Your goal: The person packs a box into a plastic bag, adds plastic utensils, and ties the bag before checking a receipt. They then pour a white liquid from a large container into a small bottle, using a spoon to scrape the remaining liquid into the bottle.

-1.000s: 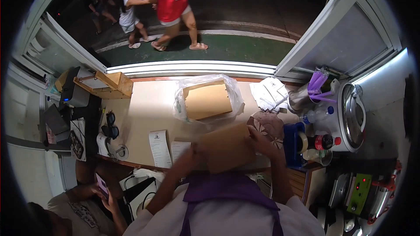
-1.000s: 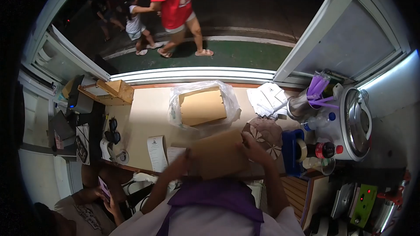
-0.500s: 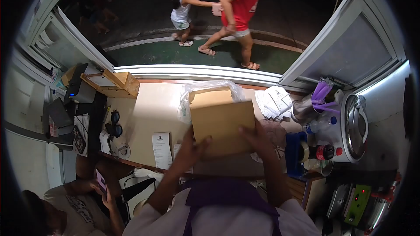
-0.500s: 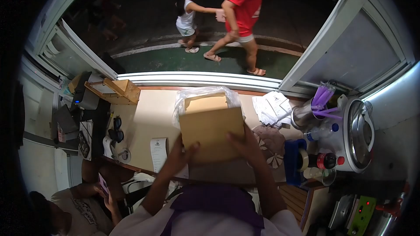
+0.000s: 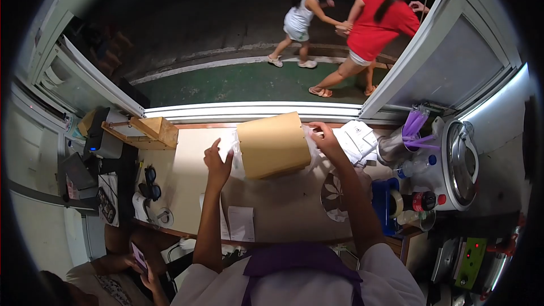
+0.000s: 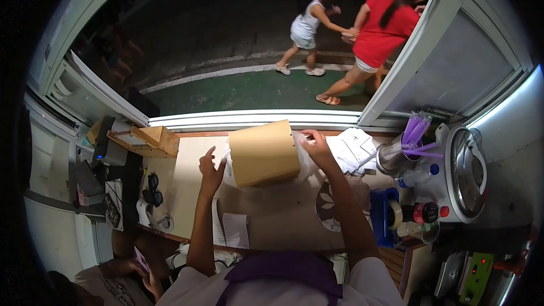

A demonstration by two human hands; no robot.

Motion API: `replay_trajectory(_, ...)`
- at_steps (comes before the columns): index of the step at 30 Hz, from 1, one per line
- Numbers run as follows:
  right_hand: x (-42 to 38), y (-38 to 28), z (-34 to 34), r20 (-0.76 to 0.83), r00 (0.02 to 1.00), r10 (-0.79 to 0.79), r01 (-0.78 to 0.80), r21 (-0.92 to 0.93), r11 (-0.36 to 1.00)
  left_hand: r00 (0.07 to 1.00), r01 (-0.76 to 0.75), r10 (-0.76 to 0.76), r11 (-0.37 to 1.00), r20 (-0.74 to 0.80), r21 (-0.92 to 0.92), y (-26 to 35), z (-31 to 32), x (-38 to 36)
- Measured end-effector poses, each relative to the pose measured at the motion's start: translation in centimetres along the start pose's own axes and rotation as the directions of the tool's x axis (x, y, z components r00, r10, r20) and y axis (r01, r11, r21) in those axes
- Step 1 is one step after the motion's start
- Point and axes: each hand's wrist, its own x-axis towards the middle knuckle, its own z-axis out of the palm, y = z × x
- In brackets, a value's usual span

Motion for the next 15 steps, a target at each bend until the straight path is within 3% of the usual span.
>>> replay_trajectory(2,0.7,1.0,0.1,0.083,0.983,-0.164,0.18,-0.25,0.951,0.994,-0.11,0.109,0.985,0.017,0.134,0.3,-0.5,0.6)
replay_trajectory(3,1.1,1.3,0.1,0.138,0.963,-0.233,0.268,-0.363,0.892,0.992,-0.024,0.022,0.999,0.126,0.021,0.3,-0.1,1.3)
replay_trajectory(5,2.8,1.4,1.4,0.181,0.975,-0.128,0.177,-0.289,0.941,0.922,0.184,-0.112,0.969,0.369,-0.166,0.3,0.8,2.7)
replay_trajectory(6,3.8,1.8,2.1,0.207,0.976,-0.073,0.125,-0.25,0.96,0.93,0.171,-0.125,0.98,0.346,-0.106,0.4,1.3,3.6)
replay_trajectory(8,7.7,4.5,3.1,0.107,0.979,-0.174,0.203,-0.454,0.868,0.943,0.145,-0.143,0.989,0.3,0.019,0.6,2.4,6.2)
replay_trajectory(10,7.5,-1.5,2.5,0.017,0.997,-0.074,0.072,-0.508,0.858,0.856,0.349,-0.294,0.936,0.425,-0.056,2.5,0.8,9.0)
replay_trajectory(11,8.1,-2.0,2.3,0.016,0.981,-0.192,0.173,-0.508,0.844,0.963,0.148,-0.111,0.98,0.247,-0.134,-0.1,2.9,9.2)
replay_trajectory(12,8.1,-2.9,2.2,0.013,0.952,-0.307,0.27,-0.51,0.816,0.954,0.183,-0.128,0.965,0.271,-0.186,1.7,1.4,9.7)
replay_trajectory(14,7.2,-4.2,1.4,-0.057,0.935,-0.35,0.314,-0.328,0.891,0.913,0.306,-0.142,0.86,0.384,-0.409,2.7,-0.1,9.5)
replay_trajectory(15,6.4,-4.8,0.9,-0.071,0.921,-0.384,0.349,-0.292,0.891,0.94,0.269,-0.132,0.854,0.314,-0.445,3.3,-0.3,9.0)
